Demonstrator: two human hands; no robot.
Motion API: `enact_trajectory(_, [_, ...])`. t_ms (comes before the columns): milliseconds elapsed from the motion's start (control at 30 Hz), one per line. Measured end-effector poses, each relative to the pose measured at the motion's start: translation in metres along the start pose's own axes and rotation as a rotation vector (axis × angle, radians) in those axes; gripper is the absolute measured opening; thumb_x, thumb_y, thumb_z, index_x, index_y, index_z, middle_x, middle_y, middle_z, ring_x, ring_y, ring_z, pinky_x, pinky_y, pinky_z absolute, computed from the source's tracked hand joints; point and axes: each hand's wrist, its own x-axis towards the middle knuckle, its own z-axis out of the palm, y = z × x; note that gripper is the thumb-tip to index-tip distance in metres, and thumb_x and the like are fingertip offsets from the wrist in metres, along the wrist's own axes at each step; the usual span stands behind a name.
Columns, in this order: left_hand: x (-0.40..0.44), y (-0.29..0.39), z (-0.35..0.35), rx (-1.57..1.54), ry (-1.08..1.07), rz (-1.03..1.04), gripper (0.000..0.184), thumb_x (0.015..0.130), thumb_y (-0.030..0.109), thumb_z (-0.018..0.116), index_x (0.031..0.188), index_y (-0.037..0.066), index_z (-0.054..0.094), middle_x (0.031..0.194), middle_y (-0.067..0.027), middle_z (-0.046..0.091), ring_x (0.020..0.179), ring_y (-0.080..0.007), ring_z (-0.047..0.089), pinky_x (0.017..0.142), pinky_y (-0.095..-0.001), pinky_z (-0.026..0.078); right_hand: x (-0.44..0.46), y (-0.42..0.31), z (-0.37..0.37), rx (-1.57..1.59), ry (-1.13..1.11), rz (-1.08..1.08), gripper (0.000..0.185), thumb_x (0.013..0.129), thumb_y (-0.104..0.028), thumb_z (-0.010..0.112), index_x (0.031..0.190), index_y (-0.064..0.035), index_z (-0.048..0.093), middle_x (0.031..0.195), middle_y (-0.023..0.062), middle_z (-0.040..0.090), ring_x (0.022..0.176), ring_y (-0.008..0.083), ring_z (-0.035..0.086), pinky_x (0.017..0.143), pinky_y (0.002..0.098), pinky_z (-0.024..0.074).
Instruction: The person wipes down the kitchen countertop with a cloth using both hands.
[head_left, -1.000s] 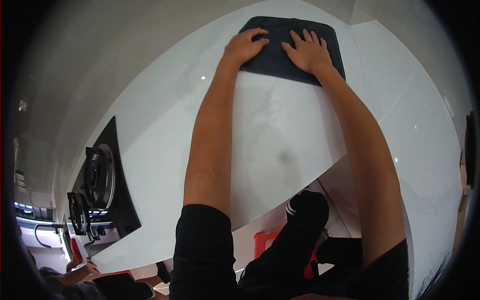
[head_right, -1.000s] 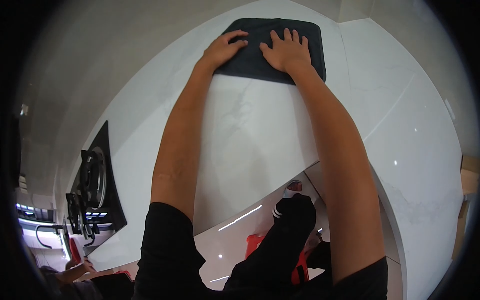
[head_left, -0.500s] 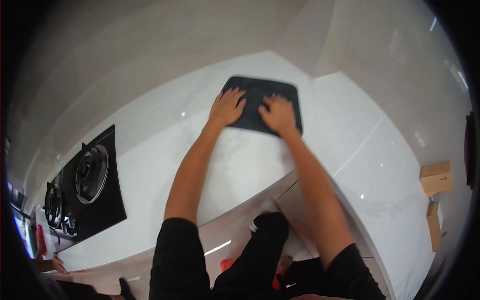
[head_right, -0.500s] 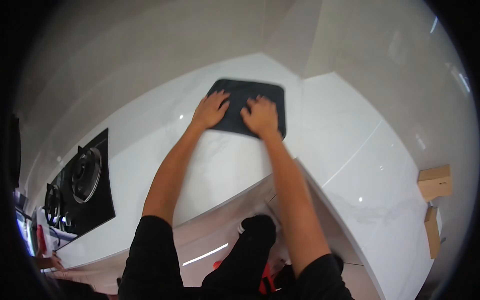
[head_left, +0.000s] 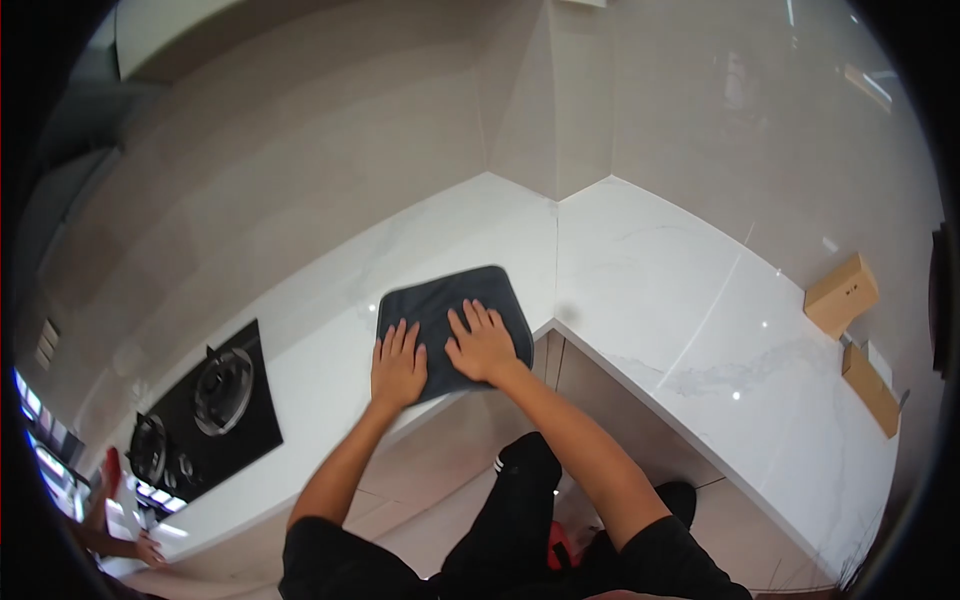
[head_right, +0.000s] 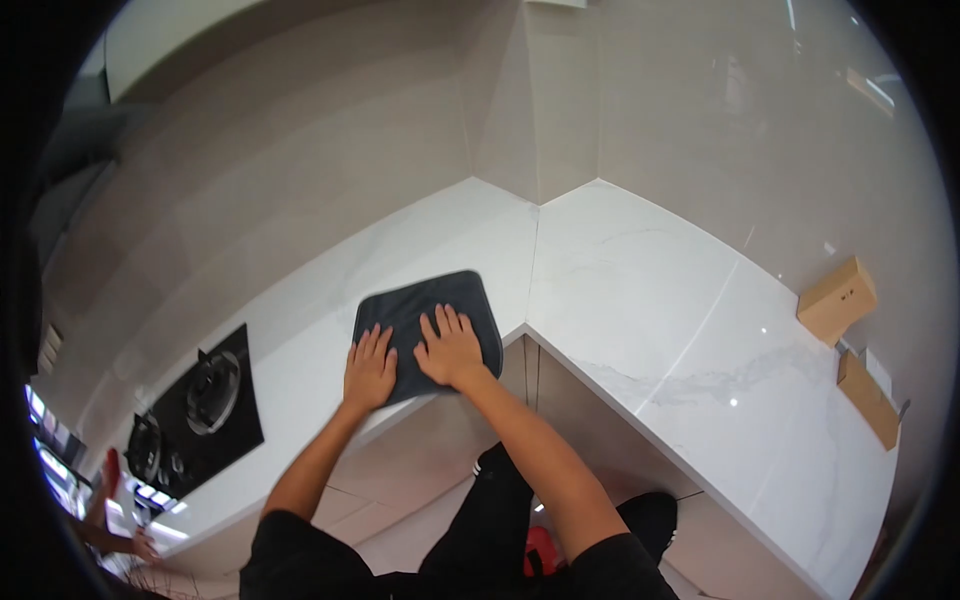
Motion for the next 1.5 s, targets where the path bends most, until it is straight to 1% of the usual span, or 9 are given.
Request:
enact_trajectory(100, [-0.015, 0.008, -0.020, 0.009, -0.090, -0.014, 0.054, 0.102, 0.037, 0.037, 0.150, 0.013, 0.041, 0.158, -0.0149, 0.035, 0.148, -0.0331, 0.028, 0.120, -0.0495, 0.018, -0.011, -0.017, -0.012, -0.007, -0.181, 0.053, 0.067, 0.098, -0.045, 0.034, 0.154, -0.0083, 0.034, 0.161, 0.0230, 0.025, 0.151, 0.0357, 0.019, 0.121, 0.0477, 0.0121])
enact_trajectory(300, [0.000, -0.004, -0.014, -0.013, -0.123, -0.029, 0.054, 0.102, 0.037, 0.037, 0.151, 0.014, 0.040, 0.159, -0.0144, 0.033, 0.149, -0.0331, 0.026, 0.121, -0.0491, 0.016, 0.002, -0.015, -0.017, 0.016, -0.231, 0.092, 0.068, 0.098, -0.047, 0.032, 0.156, -0.0107, 0.031, 0.163, 0.0201, 0.022, 0.152, 0.0340, 0.014, 0.122, 0.0470, 0.0075])
enact_trajectory(700, [0.115, -0.074, 0.024, -0.092, -0.094, 0.090, 0.048, 0.098, 0.031, 0.049, 0.144, 0.014, 0.047, 0.155, -0.0140, 0.040, 0.145, -0.0330, 0.033, 0.119, -0.0474, 0.024, 0.077, -0.011, 0.028, -0.084, -0.124, 0.213, 0.067, 0.101, -0.052, 0.027, 0.155, -0.0115, 0.033, 0.161, 0.0200, 0.025, 0.151, 0.0355, 0.018, 0.122, 0.0490, 0.0096])
enact_trajectory(1133, [0.232, -0.167, 0.075, -0.154, -0.049, 0.183, 0.048, 0.098, 0.035, 0.046, 0.141, 0.015, 0.051, 0.152, -0.0136, 0.045, 0.139, -0.0312, 0.043, 0.115, -0.0390, 0.033, 0.188, 0.002, 0.093, -0.107, 0.014, 0.215, 0.068, 0.100, -0.053, 0.028, 0.151, -0.0098, 0.040, 0.157, 0.0217, 0.033, 0.148, 0.0383, 0.025, 0.121, 0.0498, 0.0133])
enact_trajectory(1200, [0.232, -0.153, 0.049, -0.143, -0.327, 0.049, 0.065, 0.101, 0.046, 0.041, 0.157, 0.017, 0.028, 0.163, -0.0143, 0.025, 0.152, -0.0305, 0.017, 0.124, -0.0475, 0.012, 0.193, -0.001, 0.092, -0.149, 0.042, 0.219, 0.064, 0.100, -0.048, 0.036, 0.144, -0.0032, 0.048, 0.151, 0.0242, 0.042, 0.143, 0.0391, 0.036, 0.118, 0.0507, 0.0236])
enact_trajectory(1267, [0.224, -0.146, 0.046, -0.136, -0.342, 0.034, 0.064, 0.101, 0.046, 0.039, 0.157, 0.015, 0.029, 0.163, -0.0137, 0.025, 0.152, -0.0303, 0.017, 0.123, -0.0484, 0.012, 0.188, -0.002, 0.085, -0.136, -0.037, 0.236, 0.067, 0.100, -0.049, 0.033, 0.147, -0.0032, 0.044, 0.154, 0.0230, 0.038, 0.145, 0.0370, 0.031, 0.120, 0.0489, 0.0208])
enact_trajectory(1333, [0.220, -0.151, 0.044, -0.113, -0.323, -0.001, 0.064, 0.102, 0.045, 0.037, 0.156, 0.013, 0.029, 0.163, -0.0131, 0.025, 0.152, -0.0301, 0.016, 0.123, -0.0493, 0.012, 0.186, 0.000, 0.083, -0.118, -0.095, 0.216, 0.069, 0.101, -0.051, 0.030, 0.150, -0.0032, 0.039, 0.157, 0.0218, 0.034, 0.148, 0.0350, 0.027, 0.122, 0.0472, 0.0181])
enact_trajectory(1400, [0.212, -0.164, 0.061, -0.118, -0.046, 0.117, 0.049, 0.098, 0.038, 0.046, 0.142, 0.017, 0.050, 0.153, -0.0131, 0.043, 0.141, -0.0309, 0.041, 0.116, -0.0396, 0.032, 0.179, 0.002, 0.092, -0.040, 0.067, 0.136, 0.064, 0.101, -0.051, 0.031, 0.147, -0.0096, 0.046, 0.154, 0.0232, 0.039, 0.146, 0.0383, 0.030, 0.120, 0.0504, 0.0174])
enact_trajectory(1500, [0.186, -0.171, 0.059, -0.073, -0.010, 0.104, 0.050, 0.099, 0.040, 0.046, 0.144, 0.019, 0.050, 0.156, -0.0119, 0.040, 0.145, -0.0303, 0.035, 0.118, -0.0407, 0.027, 0.164, -0.014, 0.087, -0.054, 0.084, 0.097, 0.060, 0.102, -0.048, 0.032, 0.144, -0.0090, 0.051, 0.150, 0.0247, 0.043, 0.144, 0.0386, 0.034, 0.119, 0.0507, 0.0200])
